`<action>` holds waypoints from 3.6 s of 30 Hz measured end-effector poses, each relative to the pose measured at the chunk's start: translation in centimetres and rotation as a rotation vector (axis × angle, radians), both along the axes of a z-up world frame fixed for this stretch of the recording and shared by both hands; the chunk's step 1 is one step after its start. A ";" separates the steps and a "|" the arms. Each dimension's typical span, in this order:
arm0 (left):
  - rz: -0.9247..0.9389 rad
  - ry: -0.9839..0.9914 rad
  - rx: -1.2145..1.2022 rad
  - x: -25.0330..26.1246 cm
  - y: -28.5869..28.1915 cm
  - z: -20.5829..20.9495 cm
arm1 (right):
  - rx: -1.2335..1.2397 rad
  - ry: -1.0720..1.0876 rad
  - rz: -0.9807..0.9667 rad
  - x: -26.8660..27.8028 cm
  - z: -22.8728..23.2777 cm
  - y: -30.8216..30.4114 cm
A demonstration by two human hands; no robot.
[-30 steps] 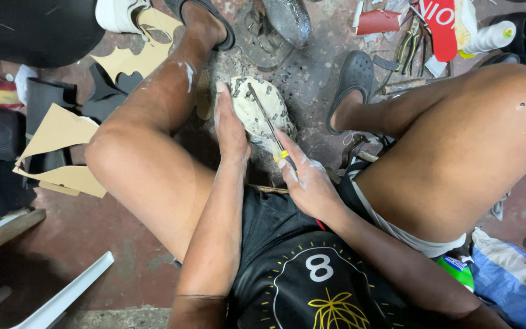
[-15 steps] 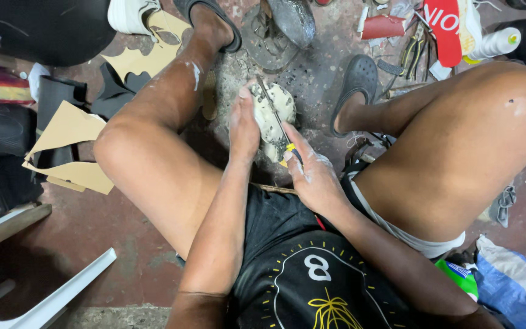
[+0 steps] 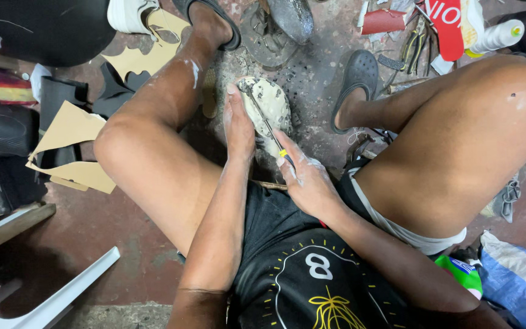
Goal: The person scrapes the bottom of a shoe sole using a tool while holding it in their lap. They repeatedly move the tool across the surface of the sole to remove material.
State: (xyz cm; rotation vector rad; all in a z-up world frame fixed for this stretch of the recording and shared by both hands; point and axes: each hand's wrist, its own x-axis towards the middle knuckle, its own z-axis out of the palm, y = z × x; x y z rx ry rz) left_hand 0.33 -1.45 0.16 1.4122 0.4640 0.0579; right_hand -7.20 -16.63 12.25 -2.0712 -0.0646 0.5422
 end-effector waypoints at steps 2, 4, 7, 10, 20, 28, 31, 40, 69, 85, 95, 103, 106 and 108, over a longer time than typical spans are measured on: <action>0.021 0.008 0.021 0.1 -0.2 -0.1 | -0.015 0.014 -0.041 0.1 -0.3 0.3; 0.039 -0.011 0.042 -0.3 -0.6 -0.3 | -0.047 0.064 -0.026 -0.1 -0.1 -0.1; 0.099 -0.015 -0.234 0.0 0.0 -0.6 | -0.022 0.018 0.016 -0.7 0.1 -0.3; 0.056 -0.044 0.058 0.1 0.5 -0.5 | 0.002 -0.015 0.049 -0.6 -0.2 -0.4; 0.022 -0.058 0.043 0.0 0.0 0.6 | -0.103 0.140 0.031 -0.5 1.0 -0.5; -0.028 -0.066 0.195 -0.2 0.3 0.7 | -0.063 0.100 0.008 -0.7 0.2 -0.7; 0.008 0.002 0.187 -0.2 0.1 -0.1 | -0.065 0.006 0.020 -0.6 -0.8 0.0; 0.149 0.084 -0.457 0.0 0.0 -1.9 | -0.195 -0.034 0.113 -0.4 -0.6 -0.4; -0.102 -0.045 -0.218 -0.1 1.5 -0.7 | -0.189 0.004 0.058 0.3 0.6 -0.7; -0.270 -0.207 -0.013 0.0 0.7 0.4 | -0.224 -0.032 0.070 -0.9 0.0 -2.5; -0.227 -0.003 0.140 -0.9 -0.4 0.2 | -0.086 0.328 -0.066 0.6 -0.6 -1.2; -0.173 -0.038 -0.079 0.0 1.0 0.5 | -0.059 0.054 0.059 -0.4 0.3 -2.1; -0.167 -0.117 0.037 0.2 0.7 0.7 | -0.061 0.022 0.069 -0.2 0.5 -1.9; -0.176 -0.119 0.083 0.0 0.7 0.8 | -0.081 0.078 0.057 -0.3 0.8 -1.9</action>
